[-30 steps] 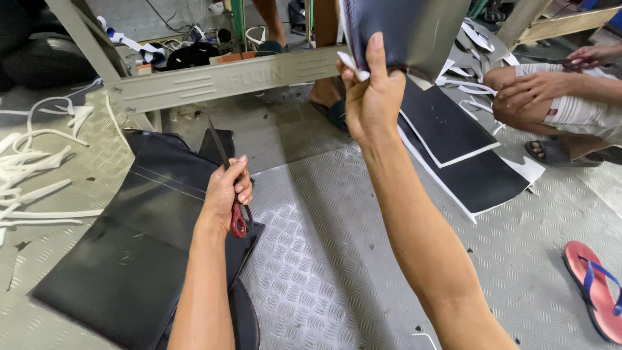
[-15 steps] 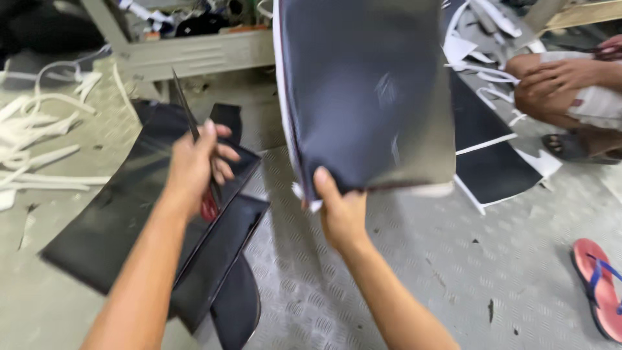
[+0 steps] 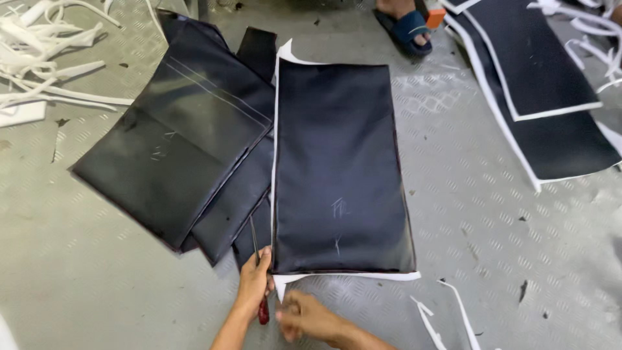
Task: The person uses shears to trim the edges of stacked black leather pieces, following a white template outline. They rotate and reposition the stack to cut along straight and curved edges, then trim a separate white foam strip into small pieces.
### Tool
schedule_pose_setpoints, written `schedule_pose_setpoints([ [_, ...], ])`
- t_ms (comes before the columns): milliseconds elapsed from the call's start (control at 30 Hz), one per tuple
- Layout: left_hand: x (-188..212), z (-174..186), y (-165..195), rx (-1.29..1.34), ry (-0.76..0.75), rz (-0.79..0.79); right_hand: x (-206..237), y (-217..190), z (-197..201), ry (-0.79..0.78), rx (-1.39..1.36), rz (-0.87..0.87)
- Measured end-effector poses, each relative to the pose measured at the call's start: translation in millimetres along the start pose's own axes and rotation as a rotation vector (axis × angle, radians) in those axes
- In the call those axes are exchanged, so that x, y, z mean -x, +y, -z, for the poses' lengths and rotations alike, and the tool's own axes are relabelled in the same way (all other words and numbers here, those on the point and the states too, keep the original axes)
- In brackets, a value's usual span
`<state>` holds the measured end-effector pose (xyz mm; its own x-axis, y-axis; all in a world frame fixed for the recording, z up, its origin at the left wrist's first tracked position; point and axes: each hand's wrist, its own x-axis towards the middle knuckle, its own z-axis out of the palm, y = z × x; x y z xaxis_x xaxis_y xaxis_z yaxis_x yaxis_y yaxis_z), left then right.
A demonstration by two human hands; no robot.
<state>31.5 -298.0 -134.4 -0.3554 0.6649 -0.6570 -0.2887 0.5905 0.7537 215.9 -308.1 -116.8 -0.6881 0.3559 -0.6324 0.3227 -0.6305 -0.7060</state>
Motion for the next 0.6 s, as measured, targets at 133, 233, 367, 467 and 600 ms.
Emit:
schedule_pose_setpoints([
  [133,9,1,-10,0.084,0.181,-0.207,4,-3,-6,0.126,0.244,0.245],
  [233,22,-7,-4,0.154,0.15,-0.305,5,-19,-5,0.24,0.214,0.51],
  [367,28,-27,17,0.042,-0.025,-0.38,10,-44,-8,0.246,0.141,0.578],
  [467,22,-42,31,0.203,-0.05,-0.24,15,-58,-9,0.321,0.077,0.569],
  [600,16,-65,37,0.138,-0.067,-0.392,21,-68,10,0.139,-0.233,0.459],
])
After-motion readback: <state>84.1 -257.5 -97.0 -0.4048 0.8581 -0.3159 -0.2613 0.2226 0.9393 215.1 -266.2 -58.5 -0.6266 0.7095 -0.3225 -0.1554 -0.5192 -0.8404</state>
